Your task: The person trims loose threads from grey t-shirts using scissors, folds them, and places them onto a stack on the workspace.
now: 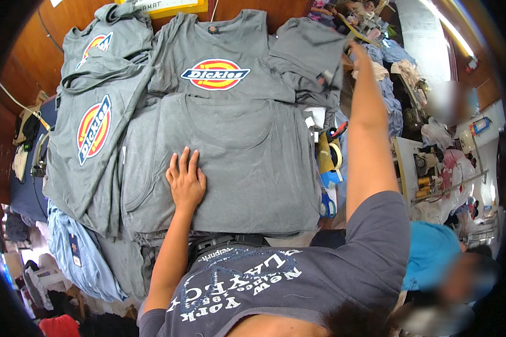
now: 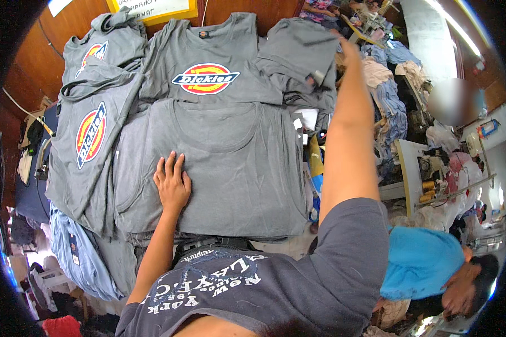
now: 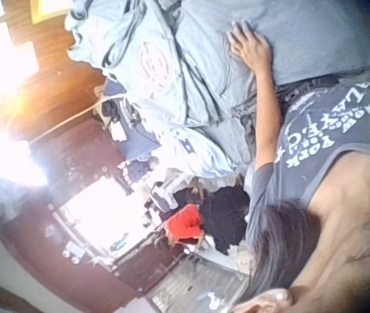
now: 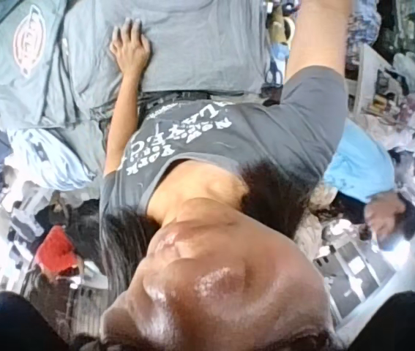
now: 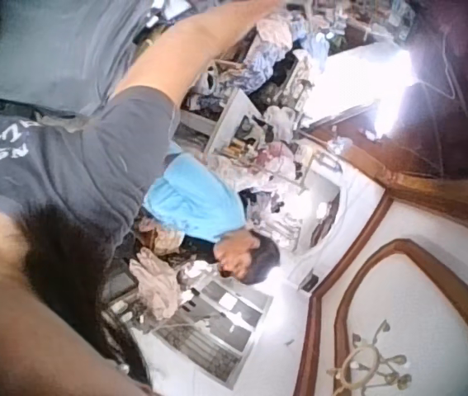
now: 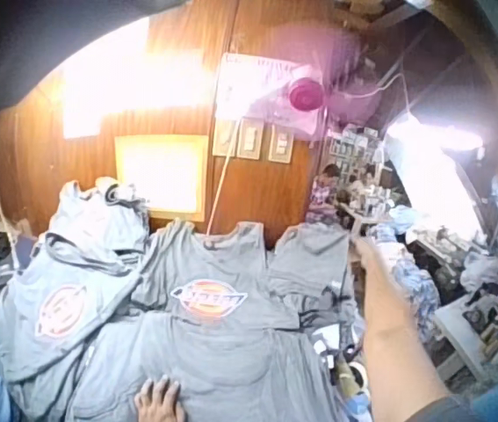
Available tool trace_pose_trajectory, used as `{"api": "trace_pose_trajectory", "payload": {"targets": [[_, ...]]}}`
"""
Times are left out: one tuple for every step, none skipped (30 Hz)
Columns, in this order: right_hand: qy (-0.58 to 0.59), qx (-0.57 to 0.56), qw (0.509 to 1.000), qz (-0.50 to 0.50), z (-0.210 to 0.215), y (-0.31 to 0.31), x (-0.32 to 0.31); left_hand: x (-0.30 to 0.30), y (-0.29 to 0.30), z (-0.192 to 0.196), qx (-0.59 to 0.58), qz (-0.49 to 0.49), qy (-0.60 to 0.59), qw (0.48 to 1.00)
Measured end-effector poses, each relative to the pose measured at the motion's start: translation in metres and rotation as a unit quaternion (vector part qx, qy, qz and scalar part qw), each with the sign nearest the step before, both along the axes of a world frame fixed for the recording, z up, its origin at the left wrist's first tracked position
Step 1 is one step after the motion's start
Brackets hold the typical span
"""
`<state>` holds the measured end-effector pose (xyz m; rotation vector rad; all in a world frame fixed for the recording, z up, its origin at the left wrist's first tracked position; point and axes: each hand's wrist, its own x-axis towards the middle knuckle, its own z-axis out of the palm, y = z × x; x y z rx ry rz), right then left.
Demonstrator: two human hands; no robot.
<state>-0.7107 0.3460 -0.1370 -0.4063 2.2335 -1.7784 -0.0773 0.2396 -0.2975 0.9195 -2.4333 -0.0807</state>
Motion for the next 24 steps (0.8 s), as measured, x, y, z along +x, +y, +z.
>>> {"api": "trace_pose_trajectory", "payload": {"targets": [[-0.178, -0.071, 0.968, 0.164, -0.042, -0.072, 0.062, 0.017, -0.004, -0.002, 0.003, 0.046, -0.025, 0.999], [-0.048, 0.125, 0.986, 0.096, -0.054, -0.103, 0.130, 0.027, -0.003, -0.003, 0.009, 0.070, -0.036, 0.997], [0.028, 0.138, 0.975, 0.171, -0.096, -0.080, 0.115, 0.014, 0.000, 0.000, 0.006, 0.038, -0.015, 0.999], [0.132, 0.278, 0.945, 0.111, -0.116, -0.092, 0.141, 0.014, 0.000, -0.002, 0.001, 0.041, -0.016, 0.999], [0.233, 0.407, 0.882, 0.049, -0.132, -0.099, 0.170, 0.014, -0.001, -0.003, -0.006, 0.042, -0.018, 0.999], [0.240, 0.420, 0.874, 0.038, -0.136, -0.098, 0.174, 0.012, -0.001, -0.002, -0.015, 0.037, -0.016, 0.999], [0.246, 0.431, 0.868, 0.023, -0.137, -0.096, 0.171, 0.009, -0.001, 0.000, -0.003, 0.025, -0.010, 1.000], [0.254, 0.443, 0.859, 0.010, -0.132, -0.096, 0.177, 0.009, -0.002, -0.001, -0.009, 0.028, -0.012, 1.000], [0.275, 0.439, 0.856, -0.006, -0.129, -0.098, 0.186, 0.008, -0.003, -0.002, -0.014, 0.029, -0.014, 0.999], [0.299, 0.398, 0.866, 0.046, -0.129, -0.091, 0.185, 0.004, -0.002, -0.002, -0.018, 0.022, -0.010, 1.000], [0.326, 0.354, 0.870, 0.106, -0.124, -0.091, 0.193, 0.003, -0.003, -0.003, -0.022, 0.030, -0.014, 0.999], [0.359, 0.257, 0.885, 0.152, -0.130, -0.084, 0.212, 0.003, -0.003, -0.003, -0.027, 0.030, -0.017, 0.999], [0.389, 0.148, 0.886, 0.206, -0.128, -0.078, 0.250, 0.009, -0.003, -0.005, -0.028, 0.040, -0.021, 0.999], [0.325, 0.114, 0.901, 0.264, -0.126, -0.057, 0.281, 0.010, -0.004, -0.007, -0.030, 0.041, -0.023, 0.998], [0.258, 0.079, 0.909, 0.319, -0.122, -0.033, 0.314, 0.012, -0.004, -0.006, -0.023, 0.019, -0.012, 0.999], [0.210, 0.116, 0.911, 0.336, -0.107, -0.006, 0.344, 0.017, -0.005, -0.004, -0.018, -0.002, -0.004, 1.000], [0.161, 0.149, 0.909, 0.354, -0.095, 0.021, 0.366, 0.025, -0.006, -0.001, -0.014, -0.020, 0.002, 1.000], [0.125, 0.164, 0.910, 0.359, -0.095, 0.052, 0.373, 0.032, -0.008, 0.006, 0.000, -0.020, 0.011, 1.000], [0.101, 0.159, 0.927, 0.323, -0.091, 0.086, 0.385, 0.043, -0.010, 0.015, 0.018, -0.022, 0.016, 0.999], [0.057, 0.164, 0.935, 0.310, -0.098, 0.123, 0.385, 0.055, -0.011, 0.025, 0.037, -0.025, 0.021, 0.999], [0.000, 0.170, 0.938, 0.301, -0.100, 0.147, 0.393, 0.072, -0.015, 0.032, 0.005, 0.018, 0.009, 1.000], [-0.005, 0.205, 0.925, 0.319, -0.104, 0.170, 0.396, 0.090, -0.020, 0.036, -0.029, 0.058, -0.002, 0.998], [-0.016, 0.222, 0.919, 0.325, -0.105, 0.186, 0.407, 0.109, -0.027, 0.031, 0.013, 0.071, 0.004, 0.997], [-0.025, 0.226, 0.925, 0.304, -0.107, 0.196, 0.420, 0.128, -0.034, 0.025, 0.054, 0.085, 0.011, 0.995]]}}
